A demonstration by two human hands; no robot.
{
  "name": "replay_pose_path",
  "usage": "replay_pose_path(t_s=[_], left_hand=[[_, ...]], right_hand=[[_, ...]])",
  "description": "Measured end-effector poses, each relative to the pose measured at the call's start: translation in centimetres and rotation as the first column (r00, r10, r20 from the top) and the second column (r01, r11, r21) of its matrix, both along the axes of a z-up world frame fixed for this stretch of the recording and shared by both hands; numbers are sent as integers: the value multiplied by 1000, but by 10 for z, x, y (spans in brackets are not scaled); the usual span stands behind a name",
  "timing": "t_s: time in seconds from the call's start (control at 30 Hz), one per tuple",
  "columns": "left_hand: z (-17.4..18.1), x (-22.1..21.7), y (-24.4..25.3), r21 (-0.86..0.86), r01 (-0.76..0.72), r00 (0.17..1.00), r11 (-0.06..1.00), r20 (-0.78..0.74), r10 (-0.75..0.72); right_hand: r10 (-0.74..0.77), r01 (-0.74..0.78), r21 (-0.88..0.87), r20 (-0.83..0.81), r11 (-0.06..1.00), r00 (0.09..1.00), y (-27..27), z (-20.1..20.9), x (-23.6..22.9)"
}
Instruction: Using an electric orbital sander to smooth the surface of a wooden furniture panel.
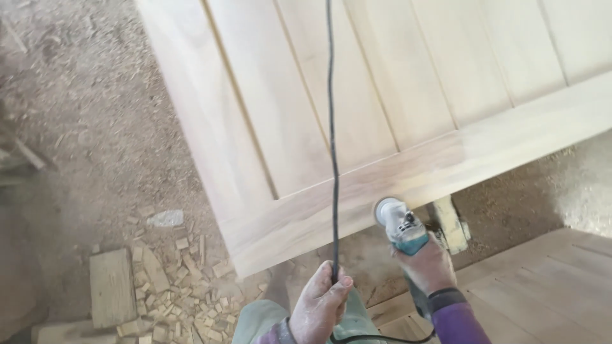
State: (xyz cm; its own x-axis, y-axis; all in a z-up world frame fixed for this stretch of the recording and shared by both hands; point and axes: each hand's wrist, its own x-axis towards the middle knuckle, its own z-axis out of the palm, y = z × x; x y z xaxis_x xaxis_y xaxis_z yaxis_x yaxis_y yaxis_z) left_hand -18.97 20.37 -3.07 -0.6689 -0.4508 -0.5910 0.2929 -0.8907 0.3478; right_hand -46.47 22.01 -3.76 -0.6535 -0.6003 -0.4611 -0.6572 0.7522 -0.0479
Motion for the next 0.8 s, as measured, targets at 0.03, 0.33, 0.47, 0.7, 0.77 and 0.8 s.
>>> replay_pose_path(t_s=[0.03, 0.33, 0.47, 0.7, 0.77, 0.8], left_hand=[[-3, -1, 0, -3, 23, 999, 1000, 43, -23], [-51, -6, 17, 94, -84, 979, 992, 195, 64], [-60, -3, 17, 128, -60, 993, 990, 110, 45], [-74, 7, 18, 142, -72, 990, 987, 129, 54], [-76, 12, 17, 117, -65, 990, 991, 131, 49], [-75, 15, 16, 89, -65, 989, 994, 140, 52]], right_hand=[[-61, 62, -20, 47, 998, 997, -1, 0, -12], [-349, 346, -147, 11, 927, 937, -19, 1, -141], [-387, 387, -195, 38, 901, 921, -40, 22, -166], [-444, 492, -249, 227, 834, 867, -63, 40, -95], [-437, 480, -209, 222, 852, 872, -58, 38, -67], [-383, 431, -232, 224, 872, 896, -53, 36, -55]])
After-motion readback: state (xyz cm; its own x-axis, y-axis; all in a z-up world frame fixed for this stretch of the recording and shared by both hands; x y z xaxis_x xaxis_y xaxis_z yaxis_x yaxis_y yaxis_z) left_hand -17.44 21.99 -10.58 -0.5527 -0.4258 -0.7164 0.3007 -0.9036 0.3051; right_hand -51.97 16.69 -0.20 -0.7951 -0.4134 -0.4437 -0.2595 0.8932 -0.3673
